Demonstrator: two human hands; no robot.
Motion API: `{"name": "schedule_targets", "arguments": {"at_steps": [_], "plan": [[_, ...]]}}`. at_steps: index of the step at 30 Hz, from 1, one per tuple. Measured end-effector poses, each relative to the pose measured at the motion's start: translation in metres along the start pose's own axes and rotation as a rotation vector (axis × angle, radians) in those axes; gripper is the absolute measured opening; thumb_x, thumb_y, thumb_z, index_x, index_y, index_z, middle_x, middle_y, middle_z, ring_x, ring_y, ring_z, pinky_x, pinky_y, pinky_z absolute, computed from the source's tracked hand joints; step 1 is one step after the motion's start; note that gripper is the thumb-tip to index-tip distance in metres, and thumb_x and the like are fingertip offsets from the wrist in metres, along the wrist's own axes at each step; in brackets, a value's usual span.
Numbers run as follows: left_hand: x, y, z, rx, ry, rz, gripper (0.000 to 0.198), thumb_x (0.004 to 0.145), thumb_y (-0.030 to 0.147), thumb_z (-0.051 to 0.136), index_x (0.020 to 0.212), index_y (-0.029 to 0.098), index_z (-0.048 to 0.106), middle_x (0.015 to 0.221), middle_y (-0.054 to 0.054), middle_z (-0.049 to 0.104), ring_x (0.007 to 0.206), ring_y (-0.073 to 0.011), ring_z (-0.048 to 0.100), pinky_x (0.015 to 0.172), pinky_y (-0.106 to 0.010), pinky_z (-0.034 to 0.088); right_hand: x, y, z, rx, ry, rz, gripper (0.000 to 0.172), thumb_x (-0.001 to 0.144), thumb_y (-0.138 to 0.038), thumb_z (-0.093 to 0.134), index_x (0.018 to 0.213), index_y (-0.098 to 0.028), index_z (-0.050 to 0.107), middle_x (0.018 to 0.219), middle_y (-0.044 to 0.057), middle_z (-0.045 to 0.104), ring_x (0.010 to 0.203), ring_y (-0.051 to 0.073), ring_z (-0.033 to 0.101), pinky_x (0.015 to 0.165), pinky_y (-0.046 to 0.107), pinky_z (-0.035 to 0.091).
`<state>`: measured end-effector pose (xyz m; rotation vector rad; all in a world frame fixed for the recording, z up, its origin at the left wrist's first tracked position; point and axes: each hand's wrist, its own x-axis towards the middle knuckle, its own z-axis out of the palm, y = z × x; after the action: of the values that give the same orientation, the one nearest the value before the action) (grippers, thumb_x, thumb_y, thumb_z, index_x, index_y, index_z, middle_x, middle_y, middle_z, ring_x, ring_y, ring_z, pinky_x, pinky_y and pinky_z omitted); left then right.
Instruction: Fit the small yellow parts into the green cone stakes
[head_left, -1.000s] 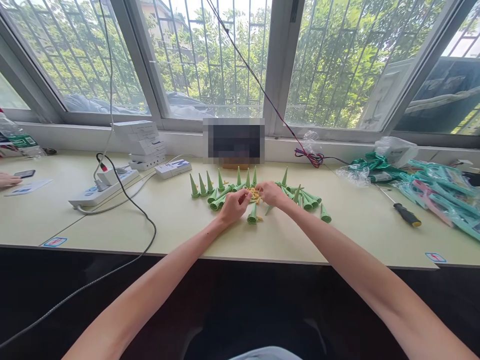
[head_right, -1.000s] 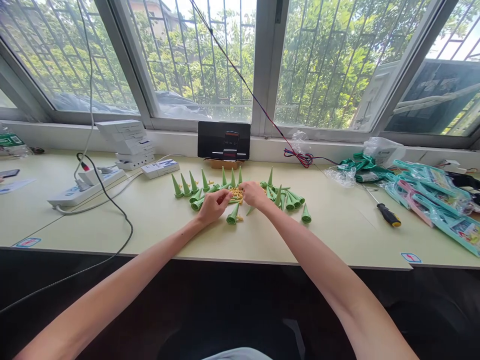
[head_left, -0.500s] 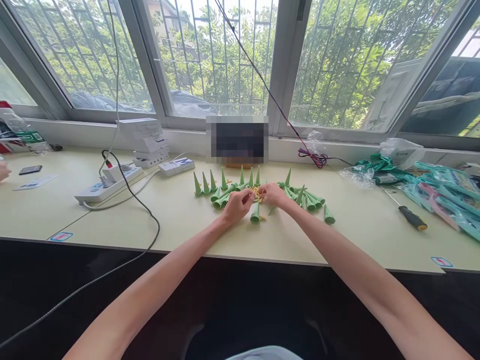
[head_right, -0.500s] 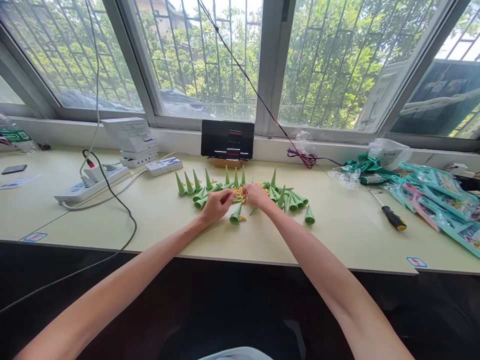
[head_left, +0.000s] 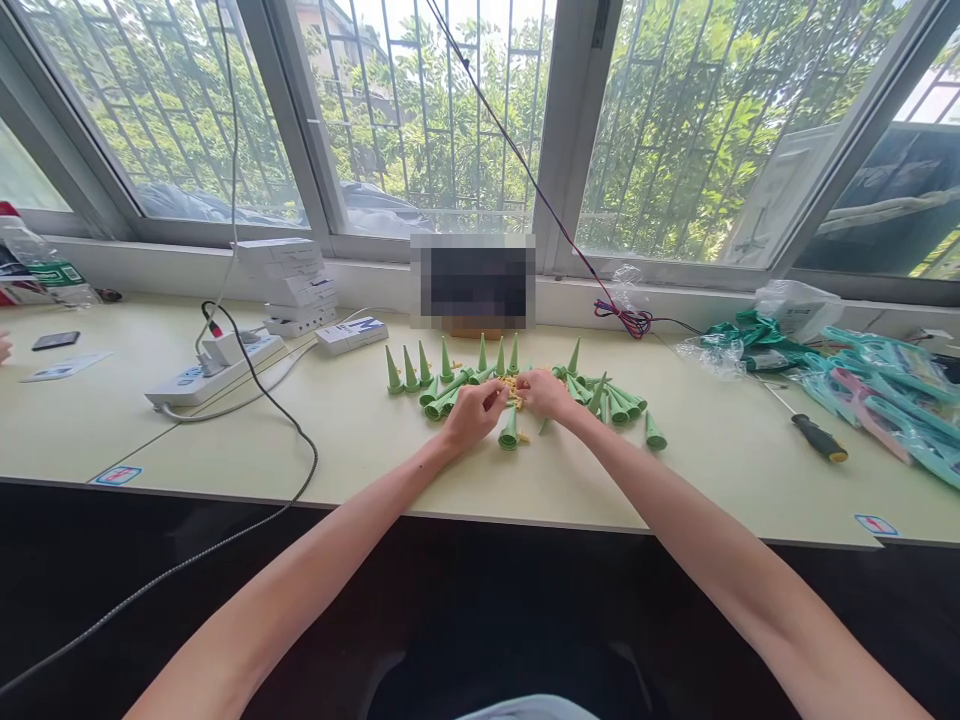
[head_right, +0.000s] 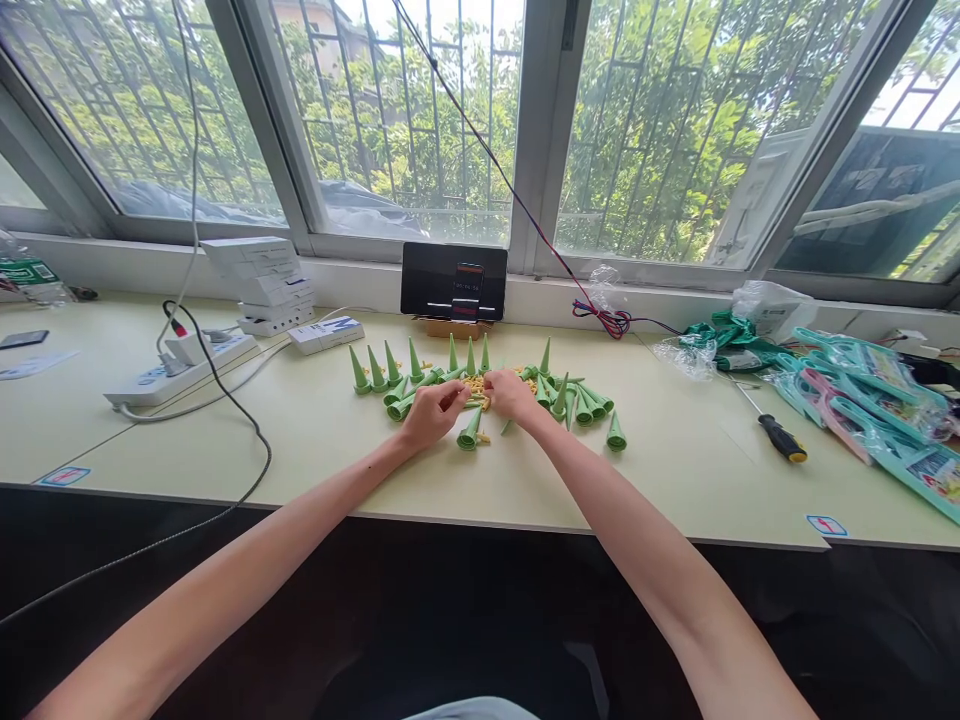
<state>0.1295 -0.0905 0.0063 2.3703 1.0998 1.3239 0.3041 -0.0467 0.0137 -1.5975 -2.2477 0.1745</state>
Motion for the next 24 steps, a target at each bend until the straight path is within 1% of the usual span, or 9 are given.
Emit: {"name": "schedule_targets", "arguments": {"at_steps": [3,5,6,8,10,14,18,21,24], "plan": [[0.0,-0.001,0.0,-0.003,0.007,0.007,0.032,0.094,0.038,0.044,0.074,0.018,0.059,0.053,0.003,0.043,0.049,-0.0105,0.033,0.054,-0.024,0.032,-0.007,-0.005,-0.006,0.03,0.071,0.008,0.016,0.094,-0.025,0.047,0.09,-0.019,0.062,0.101,0.009,0.058,0.069,0.013,0.053,0.059,0.024,0.036],[0.001,-0.001,0.0,-0.015,0.006,-0.008,0.032,0.094,0.039,0.044,0.076,0.017,0.06,0.055,0.003,0.046,0.048,-0.0104,0.035,0.053,-0.024,0.034,-0.014,-0.01,-0.012,0.057,0.11,0.002,0.017,0.095,-0.027,0.043,0.093,-0.019,0.059,0.102,0.009,0.058,0.064,0.013,0.051,0.057,0.024,0.035],[0.001,-0.001,0.0,-0.029,0.004,-0.022,0.032,0.093,0.04,0.044,0.078,0.017,0.061,0.058,0.002,0.05,0.049,-0.0106,0.038,0.054,-0.024,0.035,-0.018,-0.012,-0.015,0.073,0.133,-0.013,0.017,0.096,-0.027,0.043,0.093,-0.019,0.058,0.099,0.008,0.058,0.064,0.013,0.051,0.058,0.024,0.035],[0.003,-0.002,0.0,-0.062,0.0,-0.051,0.032,0.093,0.043,0.045,0.084,0.017,0.062,0.067,-0.001,0.058,0.052,-0.011,0.044,0.055,-0.023,0.038,-0.028,-0.016,-0.019,0.132,0.168,-0.065,0.016,0.096,-0.025,0.041,0.092,-0.019,0.056,0.084,0.005,0.059,0.067,0.015,0.052,0.06,0.024,0.035],[0.003,-0.001,0.001,-0.09,-0.016,-0.059,0.033,0.093,0.044,0.045,0.088,0.016,0.062,0.074,-0.003,0.062,0.056,-0.0113,0.047,0.056,-0.023,0.041,-0.039,-0.016,-0.019,0.216,0.219,-0.115,0.016,0.096,-0.024,0.04,0.092,-0.019,0.055,0.08,0.004,0.061,0.067,0.015,0.053,0.061,0.024,0.037],[0.003,0.002,0.001,-0.122,-0.092,0.0,0.03,0.094,0.041,0.046,0.087,0.016,0.062,0.077,-0.003,0.061,0.056,-0.0101,0.045,0.054,-0.022,0.04,-0.061,-0.013,-0.009,0.338,0.326,-0.173,0.015,0.094,-0.026,0.043,0.09,-0.019,0.055,0.084,0.004,0.064,0.07,0.015,0.055,0.065,0.025,0.04],[0.002,0.005,0.001,-0.145,-0.152,0.069,0.029,0.094,0.037,0.046,0.081,0.016,0.061,0.078,-0.003,0.06,0.057,-0.01,0.044,0.053,-0.022,0.038,-0.076,-0.014,0.001,0.462,0.359,-0.188,0.018,0.094,-0.03,0.044,0.092,-0.019,0.058,0.088,0.005,0.066,0.075,0.016,0.058,0.066,0.025,0.044],[0.003,0.005,0.001,-0.15,-0.145,0.051,0.03,0.094,0.037,0.046,0.078,0.016,0.061,0.073,-0.003,0.058,0.058,-0.0112,0.045,0.054,-0.023,0.037,-0.079,-0.017,0.001,0.512,0.36,-0.163,0.019,0.092,-0.032,0.048,0.097,-0.018,0.06,0.095,0.007,0.067,0.077,0.016,0.059,0.066,0.025,0.046],[0.003,0.005,0.001,-0.168,-0.145,0.015,0.03,0.093,0.037,0.047,0.077,0.015,0.059,0.068,-0.001,0.056,0.056,-0.0106,0.042,0.053,-0.023,0.036,-0.08,-0.018,0.001,0.527,0.358,-0.18,0.021,0.091,-0.031,0.05,0.102,-0.018,0.062,0.101,0.007,0.068,0.076,0.016,0.06,0.065,0.025,0.047]]}}
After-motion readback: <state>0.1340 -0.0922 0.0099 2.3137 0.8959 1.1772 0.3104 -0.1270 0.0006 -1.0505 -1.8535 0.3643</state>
